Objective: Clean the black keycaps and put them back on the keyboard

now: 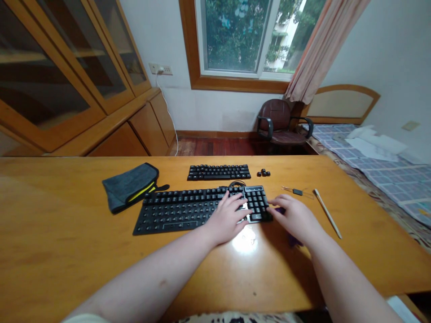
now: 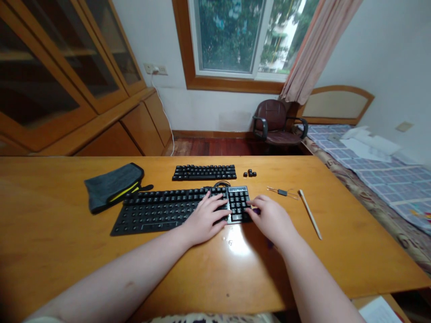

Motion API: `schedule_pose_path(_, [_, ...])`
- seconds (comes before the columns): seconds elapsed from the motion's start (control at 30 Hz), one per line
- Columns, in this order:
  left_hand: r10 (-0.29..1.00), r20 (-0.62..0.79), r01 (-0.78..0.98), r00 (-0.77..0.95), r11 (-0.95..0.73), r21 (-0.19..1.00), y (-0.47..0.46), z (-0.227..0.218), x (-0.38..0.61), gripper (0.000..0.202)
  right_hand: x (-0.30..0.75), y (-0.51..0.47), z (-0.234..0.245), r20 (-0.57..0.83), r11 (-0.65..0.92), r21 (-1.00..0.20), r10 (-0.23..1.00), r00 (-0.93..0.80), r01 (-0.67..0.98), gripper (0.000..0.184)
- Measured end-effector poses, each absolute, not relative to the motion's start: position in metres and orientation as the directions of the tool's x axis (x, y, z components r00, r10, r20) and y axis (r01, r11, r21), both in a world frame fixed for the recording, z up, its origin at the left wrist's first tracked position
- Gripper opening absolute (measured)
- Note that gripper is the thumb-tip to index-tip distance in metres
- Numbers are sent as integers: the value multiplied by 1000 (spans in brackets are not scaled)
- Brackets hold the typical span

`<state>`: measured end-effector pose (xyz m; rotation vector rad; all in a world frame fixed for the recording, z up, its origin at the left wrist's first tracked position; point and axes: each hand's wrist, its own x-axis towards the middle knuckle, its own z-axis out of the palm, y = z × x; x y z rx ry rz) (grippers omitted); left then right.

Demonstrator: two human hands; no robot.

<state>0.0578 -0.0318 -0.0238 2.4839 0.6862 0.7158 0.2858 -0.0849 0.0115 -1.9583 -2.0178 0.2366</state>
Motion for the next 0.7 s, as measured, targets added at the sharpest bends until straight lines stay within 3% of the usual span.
schedule_pose_path(0.17, [650, 416, 420, 636, -744, 519, -29, -24, 57, 24, 330, -25, 3, 109, -131, -198, 982, 155, 971, 31])
schedule_pose_path(0.3, [645, 480, 451, 594, -762, 466, -28, -26, 57, 22, 350, 19, -15, 39, -212, -181, 974, 222, 960, 40])
schedule_pose_path(0.7, [664, 475, 482, 577, -747, 457, -29, -28, 57, 23, 360, 51, -29, -9, -208, -187, 978, 210, 960, 35])
